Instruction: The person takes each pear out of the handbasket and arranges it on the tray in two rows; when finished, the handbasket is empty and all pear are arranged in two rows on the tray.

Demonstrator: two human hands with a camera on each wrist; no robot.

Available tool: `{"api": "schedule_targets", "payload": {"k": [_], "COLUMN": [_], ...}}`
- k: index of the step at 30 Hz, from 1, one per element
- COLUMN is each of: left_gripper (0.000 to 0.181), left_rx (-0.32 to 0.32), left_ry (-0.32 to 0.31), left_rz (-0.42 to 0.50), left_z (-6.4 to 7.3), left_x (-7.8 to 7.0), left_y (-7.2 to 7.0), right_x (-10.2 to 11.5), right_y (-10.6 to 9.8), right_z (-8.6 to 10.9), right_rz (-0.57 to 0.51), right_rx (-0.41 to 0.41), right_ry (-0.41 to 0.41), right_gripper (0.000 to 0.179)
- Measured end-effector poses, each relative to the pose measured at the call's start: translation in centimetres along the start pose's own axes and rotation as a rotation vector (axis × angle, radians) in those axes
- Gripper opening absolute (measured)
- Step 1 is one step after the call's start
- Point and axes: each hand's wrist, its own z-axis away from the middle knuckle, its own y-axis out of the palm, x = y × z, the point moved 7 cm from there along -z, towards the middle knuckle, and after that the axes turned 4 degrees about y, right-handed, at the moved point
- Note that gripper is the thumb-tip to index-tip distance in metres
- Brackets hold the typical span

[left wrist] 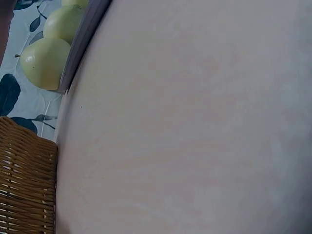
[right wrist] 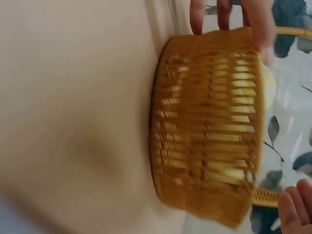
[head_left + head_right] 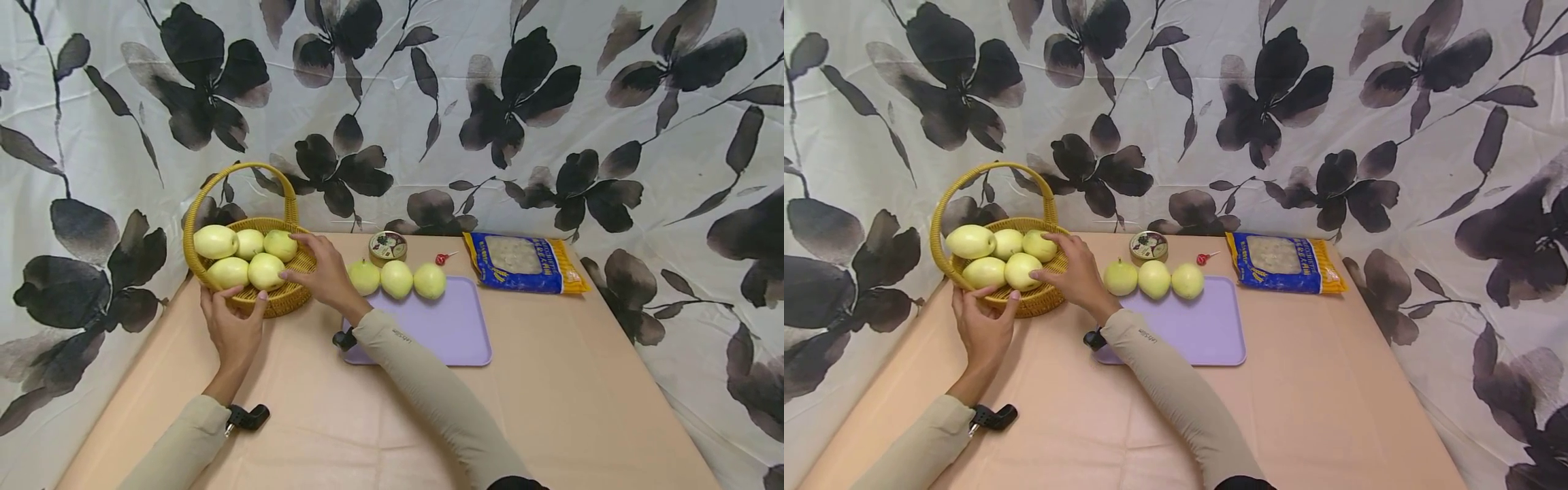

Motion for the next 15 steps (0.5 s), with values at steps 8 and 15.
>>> {"api": "schedule_targets", "payload": {"k": [8, 15], "left_gripper": [0.054, 0.054], "left_rx": [0.008, -0.004], "left_ry": [-0.021, -0.013], "left_rz": [-0.032, -0.018], "left_z": [0.0, -0.1], "left_x": [0.0, 0.1], "left_y": [-0.1, -0.1], "right_x": [0.5, 1.1], "right_y": [4.2, 6.7], "right_z": [-2.0, -3.5], "right_rz": [0.038, 0.154], "right_rx": [0.127, 0.259], "right_ry": [0.043, 0.064], "right_gripper": [0.071, 0.065]}}
